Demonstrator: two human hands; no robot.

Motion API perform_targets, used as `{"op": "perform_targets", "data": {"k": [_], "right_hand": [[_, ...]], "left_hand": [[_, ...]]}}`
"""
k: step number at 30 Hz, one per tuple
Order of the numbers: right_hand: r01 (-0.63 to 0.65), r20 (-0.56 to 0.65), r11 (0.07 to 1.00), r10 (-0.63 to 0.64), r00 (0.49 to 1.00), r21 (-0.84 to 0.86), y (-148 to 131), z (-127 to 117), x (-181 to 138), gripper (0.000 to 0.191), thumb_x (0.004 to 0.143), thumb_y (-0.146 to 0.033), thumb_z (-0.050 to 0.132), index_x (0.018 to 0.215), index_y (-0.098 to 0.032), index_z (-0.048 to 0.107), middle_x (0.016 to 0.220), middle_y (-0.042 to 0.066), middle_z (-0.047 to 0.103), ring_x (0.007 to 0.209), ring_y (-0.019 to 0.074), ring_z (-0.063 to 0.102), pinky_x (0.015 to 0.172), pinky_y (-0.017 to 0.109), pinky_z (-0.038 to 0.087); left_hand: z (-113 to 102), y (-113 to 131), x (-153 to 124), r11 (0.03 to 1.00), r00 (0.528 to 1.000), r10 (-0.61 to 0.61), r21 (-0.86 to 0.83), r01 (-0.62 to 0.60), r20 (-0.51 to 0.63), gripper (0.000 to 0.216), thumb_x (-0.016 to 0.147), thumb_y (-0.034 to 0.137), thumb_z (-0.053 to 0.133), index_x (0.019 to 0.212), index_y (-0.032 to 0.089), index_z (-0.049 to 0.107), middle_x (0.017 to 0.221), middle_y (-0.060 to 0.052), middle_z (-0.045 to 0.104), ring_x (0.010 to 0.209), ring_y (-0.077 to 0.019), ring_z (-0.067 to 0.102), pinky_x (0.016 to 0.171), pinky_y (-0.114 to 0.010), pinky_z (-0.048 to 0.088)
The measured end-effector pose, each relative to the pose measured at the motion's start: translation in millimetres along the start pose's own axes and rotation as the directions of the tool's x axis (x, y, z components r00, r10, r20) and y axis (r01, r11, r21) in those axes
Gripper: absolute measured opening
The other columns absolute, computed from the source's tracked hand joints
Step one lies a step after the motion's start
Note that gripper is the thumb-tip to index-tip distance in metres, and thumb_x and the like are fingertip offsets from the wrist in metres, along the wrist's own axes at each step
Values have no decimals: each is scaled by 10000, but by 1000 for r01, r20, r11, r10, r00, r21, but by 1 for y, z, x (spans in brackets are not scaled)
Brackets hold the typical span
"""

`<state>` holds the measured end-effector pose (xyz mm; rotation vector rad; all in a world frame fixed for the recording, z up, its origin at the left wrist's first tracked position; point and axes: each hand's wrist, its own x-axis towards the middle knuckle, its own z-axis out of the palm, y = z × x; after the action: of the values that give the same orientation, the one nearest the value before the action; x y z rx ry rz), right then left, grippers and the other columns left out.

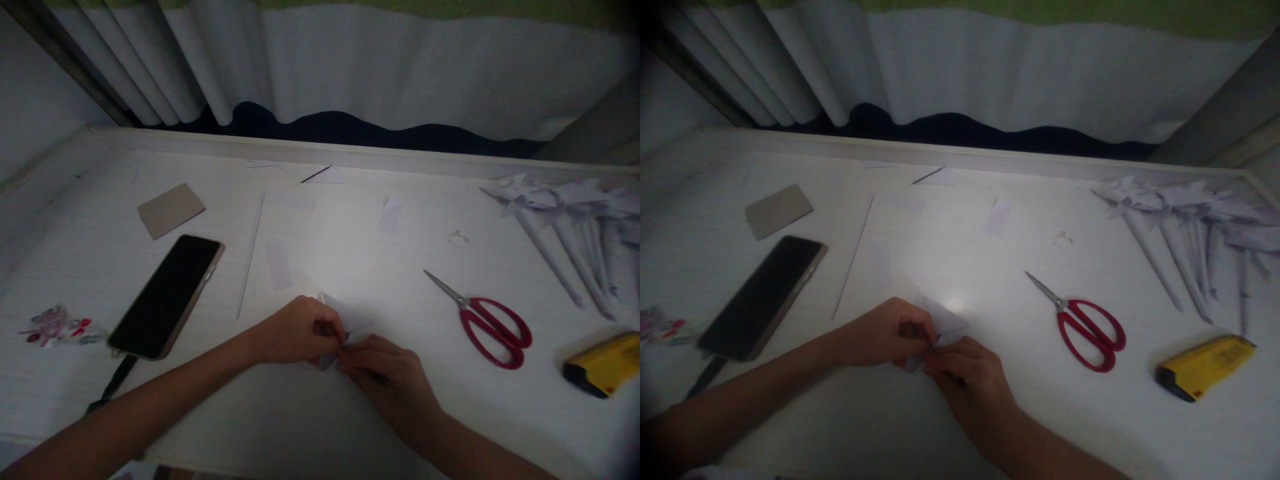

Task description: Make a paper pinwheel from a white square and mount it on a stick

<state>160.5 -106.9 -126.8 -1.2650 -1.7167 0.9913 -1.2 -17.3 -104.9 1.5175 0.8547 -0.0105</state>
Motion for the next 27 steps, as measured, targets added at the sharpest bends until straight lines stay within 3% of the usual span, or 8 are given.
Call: {"op": "perform_targets", "data": {"k": [6,10,15,20,27], "right_hand": [[-50,-42,992,45,998,-119,-1,0,1,152,697,-94,652,828,-168,631,696,12,631,582,132,571,532,229,478],[-19,-105,979,-2,995,-201,-2,-4,1,153,682,-143,683,736,-192,548,669,-13,575,595,131,540,538,227,456],[10,-138,966,-47,989,-260,-1,-7,2,225,681,-243,694,773,-204,492,689,-5,528,588,142,505,485,231,421],[4,-132,956,-44,990,-292,-1,-9,2,220,726,-328,636,732,-214,448,644,-14,494,530,135,476,442,229,392],[53,-33,941,-68,997,-335,2,-12,-1,240,744,-371,619,771,-211,443,668,-4,486,554,141,489,454,236,394]], "left_hand": [[-4,-2,0,999,999,22,-39,-21,42,159,758,229,551,871,146,626,541,30,575,419,-60,514,395,-132,391],[-7,-7,-2,995,997,20,-103,-12,77,177,768,254,553,891,145,620,522,39,542,408,-60,495,378,-139,409],[-8,-9,-8,997,994,52,-70,-45,100,243,763,333,575,929,163,624,540,22,570,433,-70,524,387,-137,401],[-5,-3,-12,993,994,9,-117,4,111,354,616,354,716,899,159,629,513,41,561,406,-61,506,376,-129,392],[-1,-3,-13,998,999,25,-60,-22,44,362,599,380,722,859,152,615,527,50,546,424,-58,476,377,-127,351]]}}
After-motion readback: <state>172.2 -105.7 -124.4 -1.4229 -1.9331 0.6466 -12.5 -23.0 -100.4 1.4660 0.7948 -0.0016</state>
